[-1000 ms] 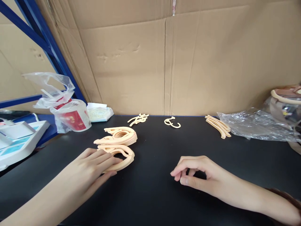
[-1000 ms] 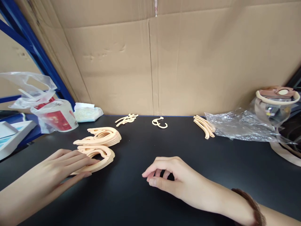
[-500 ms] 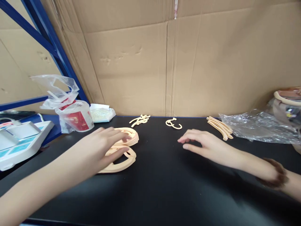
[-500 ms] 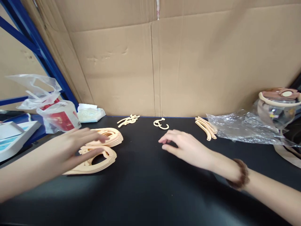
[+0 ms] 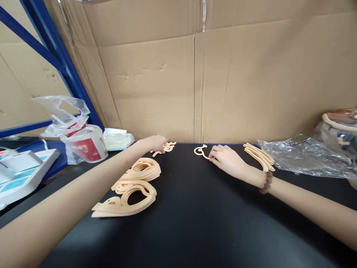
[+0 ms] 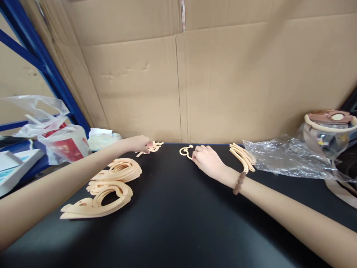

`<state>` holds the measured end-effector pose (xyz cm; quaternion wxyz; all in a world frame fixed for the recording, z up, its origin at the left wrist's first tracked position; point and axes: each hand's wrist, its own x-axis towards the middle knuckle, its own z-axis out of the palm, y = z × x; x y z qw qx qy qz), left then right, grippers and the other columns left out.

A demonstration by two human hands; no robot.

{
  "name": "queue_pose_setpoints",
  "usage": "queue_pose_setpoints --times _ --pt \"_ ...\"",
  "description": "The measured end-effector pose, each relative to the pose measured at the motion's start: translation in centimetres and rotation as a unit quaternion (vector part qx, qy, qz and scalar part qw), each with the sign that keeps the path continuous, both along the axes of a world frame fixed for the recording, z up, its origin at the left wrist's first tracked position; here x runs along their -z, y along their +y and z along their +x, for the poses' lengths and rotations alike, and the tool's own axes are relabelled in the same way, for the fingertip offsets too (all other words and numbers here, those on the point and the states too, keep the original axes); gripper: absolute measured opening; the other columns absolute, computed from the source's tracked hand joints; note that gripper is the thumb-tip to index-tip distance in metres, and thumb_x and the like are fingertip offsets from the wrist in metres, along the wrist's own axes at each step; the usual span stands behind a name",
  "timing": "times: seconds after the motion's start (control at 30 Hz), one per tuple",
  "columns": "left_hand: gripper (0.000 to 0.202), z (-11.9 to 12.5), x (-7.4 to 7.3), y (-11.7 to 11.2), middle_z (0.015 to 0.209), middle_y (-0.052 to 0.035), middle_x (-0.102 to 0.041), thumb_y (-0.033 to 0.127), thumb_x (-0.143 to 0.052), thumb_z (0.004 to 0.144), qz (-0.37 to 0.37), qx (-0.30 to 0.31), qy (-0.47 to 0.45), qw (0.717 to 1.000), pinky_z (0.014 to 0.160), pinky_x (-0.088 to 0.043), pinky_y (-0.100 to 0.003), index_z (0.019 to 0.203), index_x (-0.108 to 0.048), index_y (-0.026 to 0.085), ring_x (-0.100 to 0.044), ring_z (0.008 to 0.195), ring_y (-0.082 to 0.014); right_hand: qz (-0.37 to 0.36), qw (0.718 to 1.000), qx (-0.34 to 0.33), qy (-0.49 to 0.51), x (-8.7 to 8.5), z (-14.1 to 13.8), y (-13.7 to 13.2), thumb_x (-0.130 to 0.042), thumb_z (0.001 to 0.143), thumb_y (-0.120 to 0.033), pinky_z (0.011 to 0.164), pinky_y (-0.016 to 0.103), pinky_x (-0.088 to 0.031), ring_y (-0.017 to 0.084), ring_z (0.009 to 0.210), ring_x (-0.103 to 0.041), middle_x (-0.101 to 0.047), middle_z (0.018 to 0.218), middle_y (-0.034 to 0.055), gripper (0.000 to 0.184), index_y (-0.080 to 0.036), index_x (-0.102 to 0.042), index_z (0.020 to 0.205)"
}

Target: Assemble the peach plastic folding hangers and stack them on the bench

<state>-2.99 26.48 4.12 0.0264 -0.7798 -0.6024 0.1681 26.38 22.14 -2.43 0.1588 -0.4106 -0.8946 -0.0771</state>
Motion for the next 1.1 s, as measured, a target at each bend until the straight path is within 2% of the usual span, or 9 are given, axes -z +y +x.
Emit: queue_pose_setpoints --times 0.2,0.4,0.5,0.57,0.67,0.8,0.93,1.03,1.1 --pt "0.025 0.0 0.1 -0.2 0.085 -0.0031 -0.063 0.038 -0.059 0.087 0.017 0.010 -0.002 1.000 0.075 -0.049 -0.035 0.091 -0.062 0.014 -0.060 0.078 -0.0166 -0.040 0.998 -0.003 0.039 -1.0 1.3 -3.2 -0.049 0.094 -0.027 0.080 0.035 -0.041 0.019 0.086 -0.056 -0.062 0.091 0.0032 0.019 -0.019 -0.064 0.087" --pt "0.024 -0.1 0.4 -0.4 0.092 -0.0046 -0.064 0.035 -0.057 0.089 0.034 0.008 -0.032 0.999 0.077 -0.050 -0.036 0.099 -0.061 0.013 -0.061 0.083 -0.0173 -0.106 0.992 -0.064 0.037 -0.9 1.7 -10.1 -0.050 0.094 -0.023 0.081 0.037 -0.039 0.018 0.082 -0.054 -0.063 0.085 0.0021 0.017 -0.019 -0.062 0.082" --pt "0.027 -0.1 0.6 -0.5 0.096 -0.0055 -0.063 0.035 -0.056 0.090 0.041 0.004 -0.044 0.998 0.076 -0.050 -0.036 0.107 -0.058 0.014 -0.060 0.083 -0.0173 -0.125 0.987 -0.093 0.044 -0.9 1.9 -12.3 -0.049 0.094 -0.025 0.082 0.036 -0.039 0.017 0.082 -0.054 -0.063 0.085 0.0009 0.019 -0.021 -0.065 0.085" --pt "0.028 -0.1 0.7 -0.5 0.096 -0.0055 -0.062 0.035 -0.058 0.089 0.041 0.003 -0.048 0.998 0.075 -0.050 -0.036 0.108 -0.057 0.014 -0.060 0.082 -0.0173 -0.131 0.986 -0.086 0.052 -1.3 2.3 -12.4 -0.048 0.095 -0.033 0.081 0.035 -0.040 0.017 0.082 -0.055 -0.063 0.085 0.0006 0.022 -0.023 -0.066 0.088" --pt "0.027 0.0 0.5 -0.6 0.094 -0.0047 -0.062 0.034 -0.060 0.087 0.044 0.006 -0.056 0.997 0.074 -0.050 -0.035 0.105 -0.058 0.014 -0.060 0.080 -0.0168 -0.096 0.993 -0.029 0.061 -2.2 4.0 -10.7 -0.044 0.096 -0.043 0.077 0.036 -0.041 0.019 0.082 -0.057 -0.064 0.090 0.0027 0.030 -0.023 -0.065 0.093" --pt "0.020 0.8 -0.4 -1.3 0.082 -0.0036 -0.064 0.026 -0.058 0.083 0.060 0.011 -0.087 0.994 0.063 -0.047 -0.030 0.099 -0.060 0.013 -0.060 0.068 -0.0159 0.028 0.995 0.093 0.028 -3.0 7.7 -6.4 -0.047 0.093 -0.041 0.074 0.036 -0.042 0.026 0.089 -0.060 -0.065 0.098 0.0078 0.025 -0.022 -0.063 0.096" --pt "0.015 3.1 -1.6 -3.5 0.073 -0.0040 -0.064 0.019 -0.051 0.076 0.077 0.038 -0.132 0.988 0.053 -0.040 -0.028 0.087 -0.060 0.015 -0.060 0.060 -0.0176 0.037 0.985 0.168 0.002 -3.9 10.3 -3.5 -0.035 0.096 -0.039 0.068 0.039 -0.040 0.029 0.080 -0.060 -0.062 0.086 0.0135 0.034 -0.019 -0.060 0.086" --pt "0.017 5.8 -1.6 -6.5 0.081 -0.0042 -0.065 0.016 -0.049 0.074 0.095 0.076 -0.163 0.979 0.056 -0.039 -0.028 0.089 -0.056 0.017 -0.060 0.065 -0.0181 0.052 0.983 0.174 0.013 -4.4 10.1 -4.9 -0.037 0.096 -0.038 0.069 0.040 -0.040 0.030 0.082 -0.059 -0.062 0.086 0.0142 0.032 -0.019 -0.061 0.087" --pt "0.014 7.7 -1.0 -8.8 0.084 -0.0044 -0.063 0.013 -0.047 0.073 0.103 0.106 -0.174 0.974 0.059 -0.038 -0.029 0.084 -0.053 0.018 -0.060 0.075 -0.0201 0.068 0.986 0.149 0.041 -4.0 8.8 -8.3 -0.044 0.092 -0.035 0.078 0.044 -0.041 0.032 0.091 -0.059 -0.063 0.098 0.0147 0.024 -0.020 -0.064 0.095"
